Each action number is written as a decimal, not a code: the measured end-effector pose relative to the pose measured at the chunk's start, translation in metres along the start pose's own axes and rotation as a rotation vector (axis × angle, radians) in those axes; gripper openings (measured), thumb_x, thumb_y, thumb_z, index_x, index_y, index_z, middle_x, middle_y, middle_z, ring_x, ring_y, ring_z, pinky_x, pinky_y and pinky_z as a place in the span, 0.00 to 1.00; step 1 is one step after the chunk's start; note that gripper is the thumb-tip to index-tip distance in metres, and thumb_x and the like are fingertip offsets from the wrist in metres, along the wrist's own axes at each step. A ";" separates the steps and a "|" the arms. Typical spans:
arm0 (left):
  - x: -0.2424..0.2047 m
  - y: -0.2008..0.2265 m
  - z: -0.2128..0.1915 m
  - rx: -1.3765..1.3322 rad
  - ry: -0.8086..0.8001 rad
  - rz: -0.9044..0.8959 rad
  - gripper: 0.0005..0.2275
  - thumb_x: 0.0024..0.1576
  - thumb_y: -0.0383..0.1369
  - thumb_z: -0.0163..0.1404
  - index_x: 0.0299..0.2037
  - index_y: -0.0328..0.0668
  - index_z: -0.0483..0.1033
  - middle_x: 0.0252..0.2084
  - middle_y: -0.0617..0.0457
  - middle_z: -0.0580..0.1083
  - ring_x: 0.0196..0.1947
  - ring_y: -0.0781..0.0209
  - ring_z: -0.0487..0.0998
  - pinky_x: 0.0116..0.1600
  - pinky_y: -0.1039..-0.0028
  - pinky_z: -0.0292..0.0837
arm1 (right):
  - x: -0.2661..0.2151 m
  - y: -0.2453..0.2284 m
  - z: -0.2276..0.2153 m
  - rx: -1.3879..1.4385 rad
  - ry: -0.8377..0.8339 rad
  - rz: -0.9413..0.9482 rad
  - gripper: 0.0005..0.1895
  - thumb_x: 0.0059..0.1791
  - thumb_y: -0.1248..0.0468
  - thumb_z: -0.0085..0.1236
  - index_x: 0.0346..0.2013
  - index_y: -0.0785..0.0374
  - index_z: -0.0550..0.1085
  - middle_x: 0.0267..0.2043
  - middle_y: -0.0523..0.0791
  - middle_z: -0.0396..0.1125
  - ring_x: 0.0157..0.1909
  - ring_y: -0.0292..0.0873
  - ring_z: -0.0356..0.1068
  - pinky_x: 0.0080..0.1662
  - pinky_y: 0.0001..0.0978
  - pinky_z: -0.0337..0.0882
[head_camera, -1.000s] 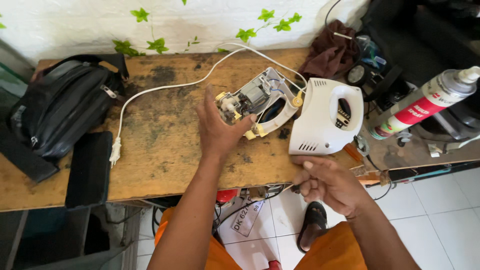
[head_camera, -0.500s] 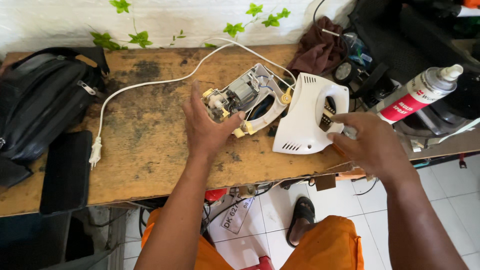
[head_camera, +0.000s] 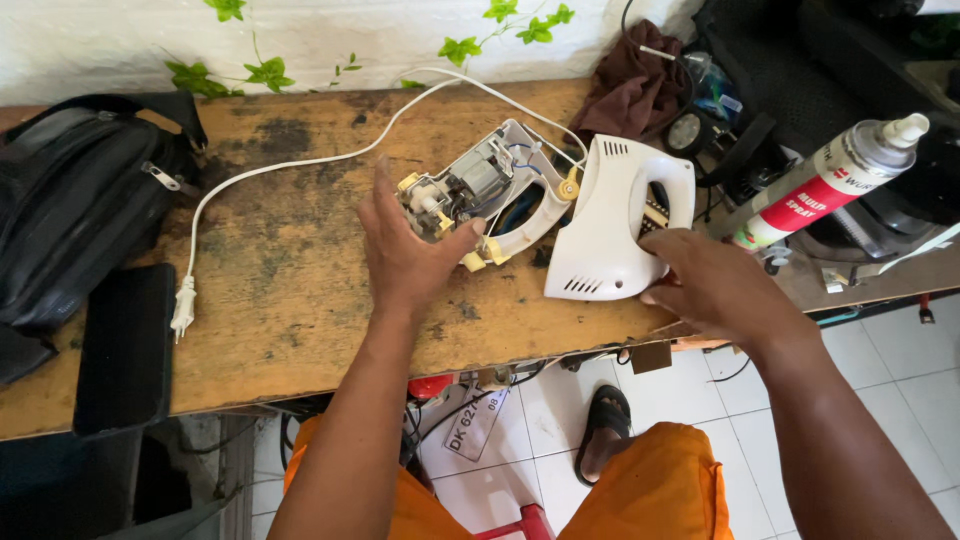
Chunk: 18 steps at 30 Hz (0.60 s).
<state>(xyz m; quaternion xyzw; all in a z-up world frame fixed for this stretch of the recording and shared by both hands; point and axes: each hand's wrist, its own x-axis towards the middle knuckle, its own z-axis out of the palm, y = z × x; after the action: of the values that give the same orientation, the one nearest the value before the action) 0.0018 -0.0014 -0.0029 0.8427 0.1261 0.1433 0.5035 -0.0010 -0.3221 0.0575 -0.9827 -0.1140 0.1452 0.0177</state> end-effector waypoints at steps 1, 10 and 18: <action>0.000 -0.002 0.001 0.000 0.000 0.002 0.53 0.42 0.53 0.65 0.76 0.57 0.43 0.71 0.39 0.56 0.69 0.37 0.65 0.61 0.47 0.66 | 0.002 0.004 0.003 0.001 0.002 0.001 0.22 0.46 0.53 0.61 0.54 0.48 0.69 0.54 0.40 0.70 0.56 0.46 0.68 0.49 0.47 0.67; 0.001 -0.004 0.004 -0.001 0.036 0.055 0.53 0.42 0.52 0.66 0.76 0.57 0.45 0.69 0.34 0.58 0.67 0.36 0.67 0.61 0.47 0.67 | 0.014 0.030 0.011 -0.023 0.049 -0.135 0.08 0.51 0.55 0.54 0.42 0.51 0.70 0.44 0.41 0.69 0.46 0.46 0.69 0.44 0.43 0.66; 0.001 0.003 -0.003 0.002 -0.022 -0.057 0.54 0.41 0.55 0.63 0.77 0.60 0.42 0.74 0.36 0.52 0.69 0.35 0.64 0.60 0.45 0.67 | -0.003 0.008 -0.007 0.203 0.147 -0.037 0.19 0.47 0.54 0.62 0.53 0.46 0.77 0.49 0.38 0.77 0.47 0.43 0.75 0.45 0.39 0.68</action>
<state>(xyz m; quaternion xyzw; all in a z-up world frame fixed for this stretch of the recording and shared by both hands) 0.0015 -0.0004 0.0013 0.8407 0.1446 0.1192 0.5080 0.0000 -0.3306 0.0645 -0.9815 -0.1153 0.0835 0.1282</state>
